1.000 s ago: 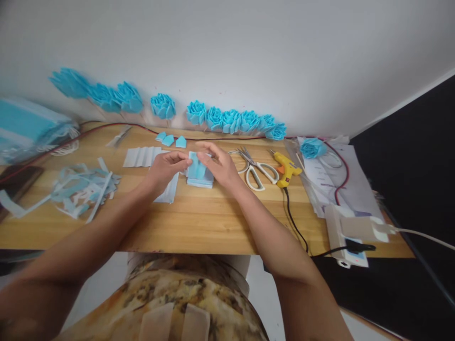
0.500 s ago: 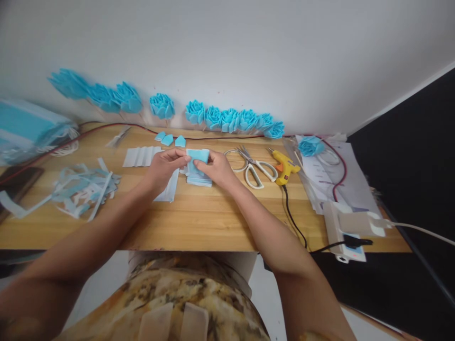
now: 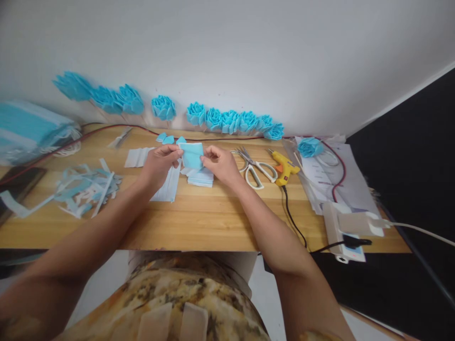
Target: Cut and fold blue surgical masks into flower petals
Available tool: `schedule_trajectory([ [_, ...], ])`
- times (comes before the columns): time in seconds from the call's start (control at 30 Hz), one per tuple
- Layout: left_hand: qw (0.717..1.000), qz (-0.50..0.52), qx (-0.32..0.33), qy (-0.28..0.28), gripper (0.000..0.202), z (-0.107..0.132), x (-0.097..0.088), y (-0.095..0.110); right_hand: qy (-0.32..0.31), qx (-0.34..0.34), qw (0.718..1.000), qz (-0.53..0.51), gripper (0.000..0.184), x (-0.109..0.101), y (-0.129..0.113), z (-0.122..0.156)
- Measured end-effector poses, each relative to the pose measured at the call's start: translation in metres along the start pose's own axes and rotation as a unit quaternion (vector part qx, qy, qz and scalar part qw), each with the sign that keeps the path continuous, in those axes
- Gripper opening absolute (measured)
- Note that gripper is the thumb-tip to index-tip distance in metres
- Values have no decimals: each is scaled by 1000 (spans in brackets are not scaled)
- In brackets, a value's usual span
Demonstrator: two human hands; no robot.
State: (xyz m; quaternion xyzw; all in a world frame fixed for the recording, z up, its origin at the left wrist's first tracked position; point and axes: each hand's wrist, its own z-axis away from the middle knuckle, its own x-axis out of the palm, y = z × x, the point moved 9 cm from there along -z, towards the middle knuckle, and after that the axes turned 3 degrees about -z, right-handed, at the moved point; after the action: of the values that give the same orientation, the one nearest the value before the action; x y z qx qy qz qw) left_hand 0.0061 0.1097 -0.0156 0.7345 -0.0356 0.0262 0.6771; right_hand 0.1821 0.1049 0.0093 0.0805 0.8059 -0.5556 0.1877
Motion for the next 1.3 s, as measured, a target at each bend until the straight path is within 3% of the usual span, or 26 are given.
schedule_trajectory([
  [0.2,999,28,-7,-17,22,0,3,0,-51,7,998,-40,16,9,7,1],
  [0.37,998,-45,-18,-39,19,7,10,1,-29,-16,997,-72,52,2,1,3],
  [0.67,994,-65,-21,-89,29,16,28,-1,7,-37,999,-7,21,7,-16,8],
  [0.97,988,-96,-55,-110,18,17,30,-11,95,-32,994,-38,21,-17,-4,5],
  [1.3,984,-138,-40,-102,19,15,26,-10,94,-24,994,-55,20,-20,2,3],
])
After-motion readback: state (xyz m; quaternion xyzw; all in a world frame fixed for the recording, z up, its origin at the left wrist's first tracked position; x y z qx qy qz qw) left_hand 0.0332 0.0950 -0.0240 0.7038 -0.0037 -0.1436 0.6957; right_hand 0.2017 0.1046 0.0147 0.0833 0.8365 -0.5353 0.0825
